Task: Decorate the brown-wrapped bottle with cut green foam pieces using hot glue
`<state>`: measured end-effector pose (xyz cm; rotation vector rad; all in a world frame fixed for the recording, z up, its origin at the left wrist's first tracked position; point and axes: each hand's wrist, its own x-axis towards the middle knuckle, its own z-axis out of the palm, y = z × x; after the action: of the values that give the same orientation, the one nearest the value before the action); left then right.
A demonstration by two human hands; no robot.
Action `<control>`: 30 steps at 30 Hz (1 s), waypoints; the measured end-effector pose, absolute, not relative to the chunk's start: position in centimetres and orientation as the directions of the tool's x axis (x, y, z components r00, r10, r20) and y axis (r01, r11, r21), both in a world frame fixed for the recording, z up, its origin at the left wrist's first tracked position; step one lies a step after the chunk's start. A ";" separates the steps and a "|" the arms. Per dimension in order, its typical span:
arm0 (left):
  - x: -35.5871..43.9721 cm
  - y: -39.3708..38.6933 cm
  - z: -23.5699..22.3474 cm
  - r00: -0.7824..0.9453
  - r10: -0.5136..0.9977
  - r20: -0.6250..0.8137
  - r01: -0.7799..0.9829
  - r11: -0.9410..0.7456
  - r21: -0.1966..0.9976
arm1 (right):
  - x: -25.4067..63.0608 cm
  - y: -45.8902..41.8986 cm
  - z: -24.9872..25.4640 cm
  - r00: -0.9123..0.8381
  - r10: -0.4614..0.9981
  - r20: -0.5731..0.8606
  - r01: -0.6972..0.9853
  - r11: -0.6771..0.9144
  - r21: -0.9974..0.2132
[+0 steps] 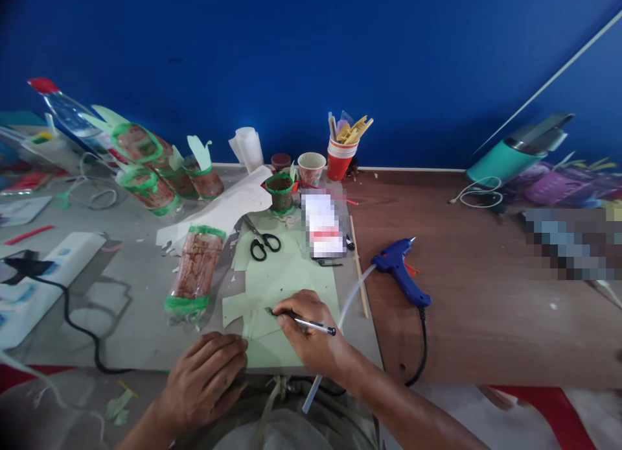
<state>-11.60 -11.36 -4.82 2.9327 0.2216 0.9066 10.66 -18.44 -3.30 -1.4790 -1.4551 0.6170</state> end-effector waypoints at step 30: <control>-11.0 -11.7 -4.1 0.803 0.235 0.547 0.180 -0.972 0.153 | 10.4 -18.4 -2.9 0.140 0.958 0.249 0.430 0.168 -0.887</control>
<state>-11.04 -11.72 -4.08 2.8945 0.3341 0.8969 10.44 -18.38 -2.91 -1.4225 -1.4523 0.6726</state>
